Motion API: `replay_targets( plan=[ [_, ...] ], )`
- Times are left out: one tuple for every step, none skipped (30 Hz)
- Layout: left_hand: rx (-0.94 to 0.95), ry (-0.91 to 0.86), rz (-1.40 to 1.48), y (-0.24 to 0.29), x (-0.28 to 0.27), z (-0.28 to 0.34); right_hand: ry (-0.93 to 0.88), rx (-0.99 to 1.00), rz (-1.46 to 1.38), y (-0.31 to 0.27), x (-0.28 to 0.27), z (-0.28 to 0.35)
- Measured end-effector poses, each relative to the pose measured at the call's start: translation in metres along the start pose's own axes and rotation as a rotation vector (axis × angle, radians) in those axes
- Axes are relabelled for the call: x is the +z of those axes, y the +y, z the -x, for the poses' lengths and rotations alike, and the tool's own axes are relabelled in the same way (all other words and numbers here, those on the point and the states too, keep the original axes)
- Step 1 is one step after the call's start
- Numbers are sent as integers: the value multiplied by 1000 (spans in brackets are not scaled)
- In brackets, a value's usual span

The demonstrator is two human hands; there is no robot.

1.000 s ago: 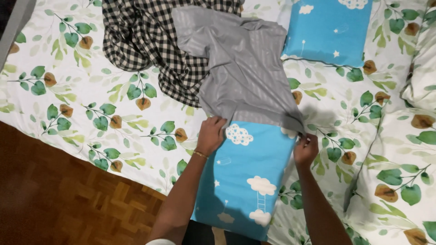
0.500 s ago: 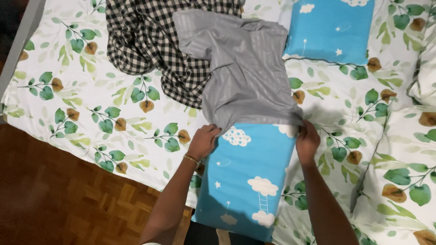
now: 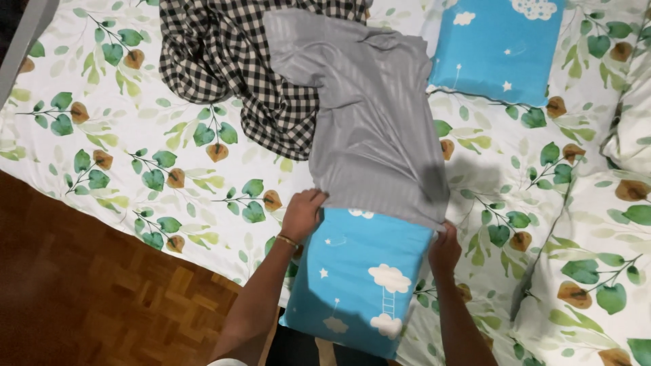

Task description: The person places a blue pillow with a cloud pattern onto a bed and inserts it into a gray striped pillowcase. They pull the fabric over the pillow, tuck in the corners, and smooth the surface to complete the task.

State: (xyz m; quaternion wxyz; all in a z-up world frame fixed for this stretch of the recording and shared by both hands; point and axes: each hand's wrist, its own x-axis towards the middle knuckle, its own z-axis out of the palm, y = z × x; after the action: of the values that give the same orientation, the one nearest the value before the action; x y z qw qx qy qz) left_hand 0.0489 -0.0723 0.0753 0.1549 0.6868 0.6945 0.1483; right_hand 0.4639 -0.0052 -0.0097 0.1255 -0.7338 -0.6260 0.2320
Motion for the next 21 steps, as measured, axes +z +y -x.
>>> replay_targets(
  plan=[
    [-1,-1,-1,-1,2,9,-2,0,-1,4,0,4],
    [98,-31,-1,0,5,18,-27,16,15,9,-2,9],
    [197,-61,-1,0,8,26,-52,32,31,14,-4,14],
    [195,-60,-2,-1,6,33,-52,30,31,13,-6,14],
    [183,-109,-6,-1,4,40,-62,-20,22,13,-9,14],
    [171,-161,-8,-2,2,49,-73,-66,15,13,-12,16],
    [170,-164,-7,-5,7,51,-75,-65,16,13,-10,10],
    [129,-175,-23,-8,12,53,-48,-149,10,13,-10,5],
    [88,-186,-39,-11,16,56,-21,-234,4,13,-9,0],
    [86,-183,-39,-12,24,53,-21,-238,5,14,-6,-4],
    [19,-154,-69,-13,31,50,46,-287,-22,15,-3,-8],
    [-48,-127,-100,-13,38,49,112,-333,-49,16,0,-10],
    [-51,-125,-100,-13,31,43,111,-337,-50,10,-2,-11],
    [-62,-111,-89,-11,25,39,102,-323,-84,6,-5,-10],
    [-74,-96,-78,-9,20,34,94,-309,-118,3,-9,-10],
    [-75,-100,-75,-5,14,35,91,-307,-115,12,-3,-13],
    [-57,-77,-57,-1,9,35,125,-299,-75,22,2,-17],
    [-36,-50,-43,1,2,32,163,-292,-40,30,10,-24],
    [-34,-51,-45,2,3,32,164,-290,-42,34,14,-31],
    [0,-46,-46,2,4,34,193,-278,2,39,18,-37],
    [33,-41,-48,3,5,36,223,-266,46,43,23,-42]
  ],
)
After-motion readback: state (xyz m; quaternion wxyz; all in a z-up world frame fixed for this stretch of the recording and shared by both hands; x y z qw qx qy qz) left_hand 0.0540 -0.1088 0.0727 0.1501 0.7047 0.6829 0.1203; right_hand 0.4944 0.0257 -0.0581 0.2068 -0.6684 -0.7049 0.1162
